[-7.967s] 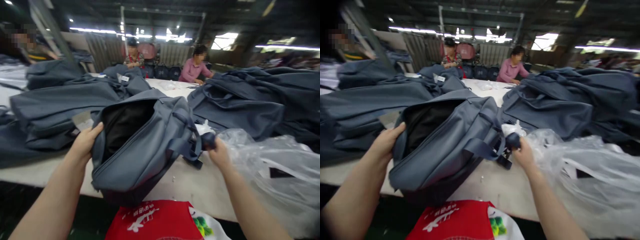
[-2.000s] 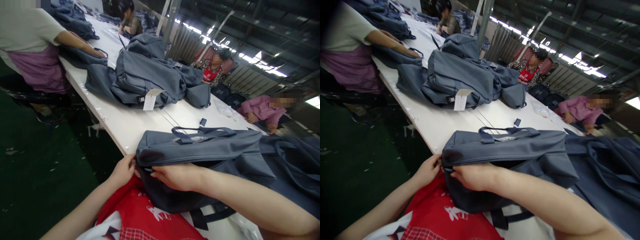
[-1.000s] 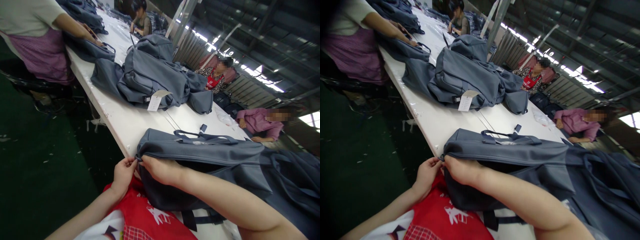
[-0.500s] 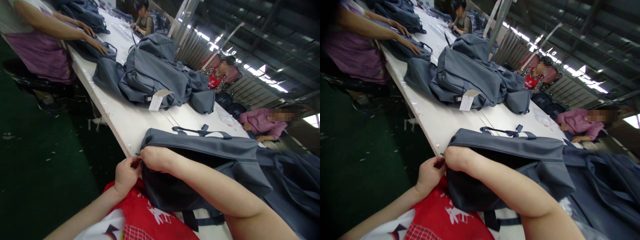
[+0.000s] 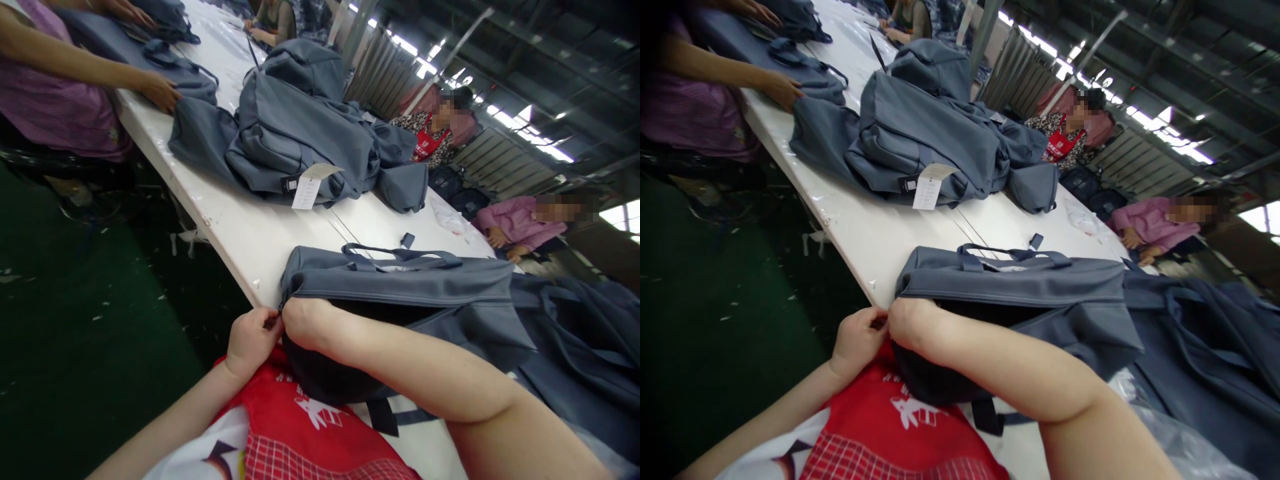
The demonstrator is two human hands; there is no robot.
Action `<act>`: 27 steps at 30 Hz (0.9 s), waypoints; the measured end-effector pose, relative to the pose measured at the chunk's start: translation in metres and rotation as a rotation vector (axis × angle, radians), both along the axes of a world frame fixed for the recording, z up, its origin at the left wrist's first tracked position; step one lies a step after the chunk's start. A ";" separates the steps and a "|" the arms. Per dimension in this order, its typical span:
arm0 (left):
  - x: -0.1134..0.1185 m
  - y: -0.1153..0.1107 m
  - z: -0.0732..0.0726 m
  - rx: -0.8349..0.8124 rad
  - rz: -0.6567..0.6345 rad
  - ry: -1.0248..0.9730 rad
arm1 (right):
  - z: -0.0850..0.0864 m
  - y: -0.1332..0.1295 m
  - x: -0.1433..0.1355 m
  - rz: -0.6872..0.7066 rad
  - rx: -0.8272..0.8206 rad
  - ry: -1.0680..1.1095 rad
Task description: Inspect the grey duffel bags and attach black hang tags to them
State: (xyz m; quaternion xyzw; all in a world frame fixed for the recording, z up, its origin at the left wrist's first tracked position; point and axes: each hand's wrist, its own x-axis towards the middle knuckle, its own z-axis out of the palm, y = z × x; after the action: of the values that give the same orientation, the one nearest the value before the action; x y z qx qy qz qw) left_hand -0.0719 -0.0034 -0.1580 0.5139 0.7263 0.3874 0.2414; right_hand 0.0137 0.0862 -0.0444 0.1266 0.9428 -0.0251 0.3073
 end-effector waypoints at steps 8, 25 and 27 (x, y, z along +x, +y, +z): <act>-0.026 -0.003 0.016 0.062 -0.119 0.052 | 0.044 0.000 0.058 -0.162 -0.023 0.297; 0.020 0.118 0.091 0.209 -0.131 -0.268 | 0.018 -0.015 0.151 -0.576 -0.025 0.659; 0.025 0.118 0.100 0.209 -0.072 -0.444 | 0.017 -0.014 0.152 -0.661 0.055 0.648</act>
State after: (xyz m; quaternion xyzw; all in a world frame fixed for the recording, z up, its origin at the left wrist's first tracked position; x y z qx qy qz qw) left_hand -0.0471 0.1147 -0.0585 0.4639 0.5926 0.5552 0.3541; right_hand 0.1654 0.0726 -0.0277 0.4143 0.8996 -0.1349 -0.0311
